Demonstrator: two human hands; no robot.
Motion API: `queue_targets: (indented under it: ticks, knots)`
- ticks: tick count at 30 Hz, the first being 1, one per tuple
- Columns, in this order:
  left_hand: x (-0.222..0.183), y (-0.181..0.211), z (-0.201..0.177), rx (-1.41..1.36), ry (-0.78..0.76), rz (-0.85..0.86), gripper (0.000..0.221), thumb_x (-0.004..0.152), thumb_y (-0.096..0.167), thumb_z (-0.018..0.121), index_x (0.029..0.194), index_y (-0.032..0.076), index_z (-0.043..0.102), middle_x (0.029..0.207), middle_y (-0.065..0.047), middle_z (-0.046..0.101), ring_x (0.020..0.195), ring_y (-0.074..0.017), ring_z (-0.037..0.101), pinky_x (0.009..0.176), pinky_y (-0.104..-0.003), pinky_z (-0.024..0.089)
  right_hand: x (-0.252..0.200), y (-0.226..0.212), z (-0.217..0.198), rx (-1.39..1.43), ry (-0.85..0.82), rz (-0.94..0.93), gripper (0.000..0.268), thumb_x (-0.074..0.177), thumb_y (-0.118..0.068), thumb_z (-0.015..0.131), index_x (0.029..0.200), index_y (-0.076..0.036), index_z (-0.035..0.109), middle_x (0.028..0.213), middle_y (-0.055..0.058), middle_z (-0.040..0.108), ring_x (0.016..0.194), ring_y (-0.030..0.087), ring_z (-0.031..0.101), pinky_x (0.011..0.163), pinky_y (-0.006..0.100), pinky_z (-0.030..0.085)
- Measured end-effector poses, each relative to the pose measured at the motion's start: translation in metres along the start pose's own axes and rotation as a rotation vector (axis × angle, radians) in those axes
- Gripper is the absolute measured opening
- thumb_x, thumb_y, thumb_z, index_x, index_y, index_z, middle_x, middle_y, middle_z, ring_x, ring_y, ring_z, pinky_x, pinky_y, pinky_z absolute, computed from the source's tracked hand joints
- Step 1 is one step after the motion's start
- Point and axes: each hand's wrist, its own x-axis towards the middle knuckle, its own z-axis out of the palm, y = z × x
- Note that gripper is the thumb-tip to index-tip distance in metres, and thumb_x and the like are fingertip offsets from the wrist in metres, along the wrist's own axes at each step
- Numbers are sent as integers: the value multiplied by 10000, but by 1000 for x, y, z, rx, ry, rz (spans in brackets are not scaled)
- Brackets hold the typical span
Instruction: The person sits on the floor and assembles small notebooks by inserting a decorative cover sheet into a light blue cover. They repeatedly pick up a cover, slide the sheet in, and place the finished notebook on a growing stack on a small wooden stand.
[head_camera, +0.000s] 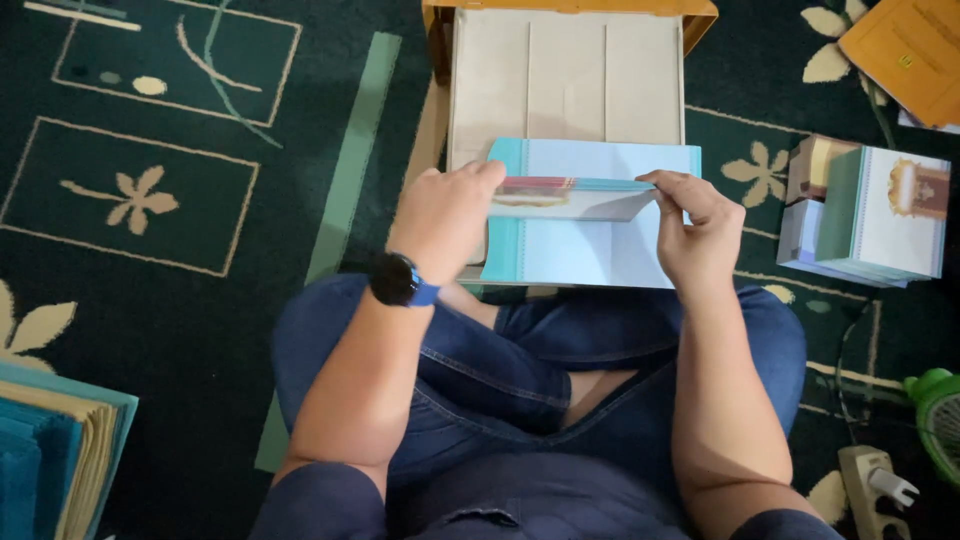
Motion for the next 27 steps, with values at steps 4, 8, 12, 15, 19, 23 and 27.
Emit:
queue_targets:
  ticks: [4,8,12,15,19,23,27]
  knots:
    - [-2,10,-8,-19,-6,-26,384,945,55,639,1275,248,601,1005,94,669,1098,-256,655,1000,-464,385,-3,1,-3,-36,1,-33,234,1004,160,679,1099,-17,798,1013,125,776,958,347,746,854,435,592]
    - [-1,65,-46,174,125,-12,290,957,133,682,1245,165,677,1162,-121,704,1389,-374,481,1158,-679,140,-7,-13,-2,-95,-22,-93,272,994,139,692,1119,-76,802,1019,96,770,944,344,728,844,446,592]
    - [18,53,28,17,221,157,243,980,154,671,1203,146,576,943,-45,693,821,-262,703,747,-414,510,-10,-5,8,-50,-23,-90,263,984,131,697,1107,-75,806,1025,78,771,1001,327,728,963,446,564]
    - [19,58,7,-119,349,142,199,1014,192,631,1212,181,610,855,-3,695,744,-223,703,707,-345,505,-4,-21,7,74,139,-87,208,1055,66,625,1263,53,623,1259,259,655,1329,471,531,1168,605,324]
    - [12,63,0,-559,520,31,294,995,330,682,1197,124,630,925,-80,730,912,-328,730,787,-413,581,-6,-1,22,167,222,-213,757,1020,-425,765,1499,-38,323,1492,182,377,1484,307,269,1272,522,151]
    - [16,78,1,-928,475,-80,446,974,251,738,1261,-51,579,1047,-305,695,1060,-464,683,860,-488,578,-45,33,57,780,28,374,153,999,-157,738,1054,-19,697,862,49,703,812,100,635,767,336,555]
    - [13,73,-25,-884,222,-61,443,941,185,759,1305,12,576,1087,-256,717,1079,-451,686,892,-499,561,-19,-4,55,1218,388,379,190,1019,-45,678,1191,-6,609,1079,111,746,936,198,727,876,420,599]
